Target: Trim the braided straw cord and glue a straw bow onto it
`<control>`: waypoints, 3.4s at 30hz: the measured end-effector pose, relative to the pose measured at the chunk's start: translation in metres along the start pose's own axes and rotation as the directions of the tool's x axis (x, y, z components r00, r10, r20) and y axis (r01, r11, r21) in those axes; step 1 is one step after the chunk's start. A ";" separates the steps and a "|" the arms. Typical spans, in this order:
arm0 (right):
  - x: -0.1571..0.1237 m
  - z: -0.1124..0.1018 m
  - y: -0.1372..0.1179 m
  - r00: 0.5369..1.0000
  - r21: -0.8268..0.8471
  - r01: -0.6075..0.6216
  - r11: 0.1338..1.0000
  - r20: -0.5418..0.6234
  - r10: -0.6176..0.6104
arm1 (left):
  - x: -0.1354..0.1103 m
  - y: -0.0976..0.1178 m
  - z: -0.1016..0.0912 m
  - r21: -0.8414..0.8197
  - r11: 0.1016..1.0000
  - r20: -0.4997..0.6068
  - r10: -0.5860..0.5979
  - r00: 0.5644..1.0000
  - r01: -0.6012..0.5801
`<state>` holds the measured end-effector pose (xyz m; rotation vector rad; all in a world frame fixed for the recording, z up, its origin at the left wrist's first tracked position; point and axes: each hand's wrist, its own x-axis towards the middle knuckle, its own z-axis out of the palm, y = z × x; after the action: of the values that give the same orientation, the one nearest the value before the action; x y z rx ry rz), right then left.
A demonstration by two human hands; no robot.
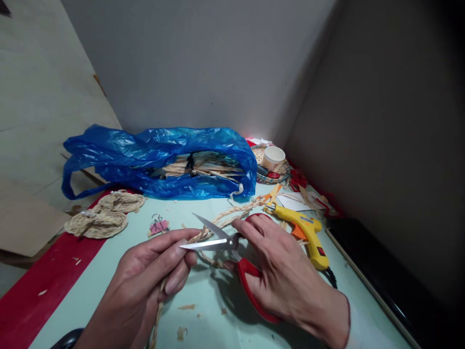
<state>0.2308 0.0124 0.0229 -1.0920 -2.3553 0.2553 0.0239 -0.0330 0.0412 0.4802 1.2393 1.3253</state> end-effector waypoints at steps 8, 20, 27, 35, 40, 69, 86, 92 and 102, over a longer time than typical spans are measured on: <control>-0.002 -0.007 0.006 0.972 -0.188 0.196 0.963 -0.090 -0.215 | -0.003 -0.003 -0.002 -0.013 1.000 -0.007 -0.026 1.000 0.026; -0.003 -0.002 0.010 0.940 -0.307 0.239 0.921 -0.165 -0.299 | -0.006 0.004 0.004 0.015 0.998 0.075 -0.062 0.995 0.061; -0.004 0.003 0.009 0.924 -0.364 0.219 0.905 -0.221 -0.312 | -0.004 0.003 0.003 0.005 0.998 0.086 -0.059 0.995 0.059; -0.006 0.004 0.008 0.955 -0.347 0.180 0.921 -0.163 -0.248 | -0.006 0.003 0.007 -0.018 0.999 0.090 -0.042 0.995 0.044; -0.006 0.005 0.008 0.960 -0.340 0.175 0.924 -0.151 -0.237 | -0.003 0.001 0.007 -0.028 0.998 0.066 -0.052 0.996 0.054; 0.010 -0.004 -0.002 0.842 0.939 -0.165 0.303 -0.026 0.538 | -0.005 -0.018 0.011 0.380 0.921 0.166 0.017 0.986 -0.080; 0.000 -0.011 0.002 0.975 0.056 -0.003 0.998 -0.220 0.015 | -0.006 0.002 0.010 0.026 0.999 0.118 0.033 0.992 -0.037; -0.003 -0.008 0.000 0.981 0.049 0.017 0.999 -0.193 -0.007 | -0.006 0.000 0.009 0.048 0.989 0.048 0.141 0.989 -0.143; -0.003 -0.008 -0.001 0.994 -0.076 0.104 0.992 -0.038 -0.107 | -0.008 -0.007 0.005 0.217 0.946 0.047 0.237 0.970 -0.241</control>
<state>0.2355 0.0090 0.0289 -0.9924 -2.3928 0.1070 0.0336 -0.0399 0.0400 0.8225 1.3514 1.3858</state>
